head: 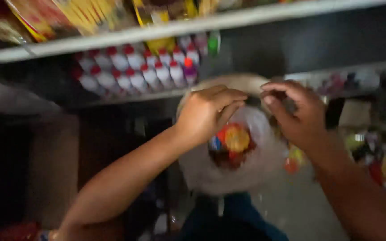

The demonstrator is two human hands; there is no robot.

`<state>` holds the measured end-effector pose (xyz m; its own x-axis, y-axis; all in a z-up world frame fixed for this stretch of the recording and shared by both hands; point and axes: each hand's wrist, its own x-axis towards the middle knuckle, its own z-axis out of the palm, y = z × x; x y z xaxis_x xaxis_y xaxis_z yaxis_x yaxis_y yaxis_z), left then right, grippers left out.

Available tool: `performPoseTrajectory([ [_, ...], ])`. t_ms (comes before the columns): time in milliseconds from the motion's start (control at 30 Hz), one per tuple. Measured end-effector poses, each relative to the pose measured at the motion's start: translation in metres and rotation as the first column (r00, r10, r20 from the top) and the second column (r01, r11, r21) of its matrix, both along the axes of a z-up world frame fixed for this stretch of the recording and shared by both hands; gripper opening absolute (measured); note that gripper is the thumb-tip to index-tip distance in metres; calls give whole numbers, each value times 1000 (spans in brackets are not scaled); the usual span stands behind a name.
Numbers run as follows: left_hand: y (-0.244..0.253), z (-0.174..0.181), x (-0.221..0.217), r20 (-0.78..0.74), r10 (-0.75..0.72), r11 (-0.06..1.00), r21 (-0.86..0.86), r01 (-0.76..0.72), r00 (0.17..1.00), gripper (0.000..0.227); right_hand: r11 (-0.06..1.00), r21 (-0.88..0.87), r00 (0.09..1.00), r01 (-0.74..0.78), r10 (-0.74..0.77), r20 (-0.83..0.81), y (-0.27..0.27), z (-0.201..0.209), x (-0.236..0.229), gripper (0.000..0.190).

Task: Restocking snack bags from a plastic bag onto a grocery store shelf.

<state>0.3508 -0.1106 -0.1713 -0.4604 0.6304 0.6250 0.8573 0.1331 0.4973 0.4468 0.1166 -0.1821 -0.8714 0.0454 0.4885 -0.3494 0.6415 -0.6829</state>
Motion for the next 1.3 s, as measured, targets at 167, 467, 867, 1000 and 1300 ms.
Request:
performPoseTrajectory([
  [167, -3, -148, 36, 332, 75, 987, -159, -22, 940, 16, 922, -338, 883, 188, -8, 469, -23, -167, 45, 25],
  [467, 27, -430, 44, 548, 404, 858, -504, -96, 733, 39, 767, -423, 717, 483, -68, 694, -29, -360, 76, 40],
  [867, 99, -491, 61, 966, 39, 796, 124, -593, 255, 52, 733, -372, 620, 569, -86, 780, -23, -355, 69, 48],
  [1000, 63, -392, 69, 718, 536, 809, -287, -513, 444, 46, 665, -522, 690, 534, 13, 724, -23, -327, 75, 59],
  [1300, -29, -236, 132, 834, -34, 897, 268, -350, 550, 58, 393, -710, 734, 584, 118, 669, -75, -251, 62, 66],
])
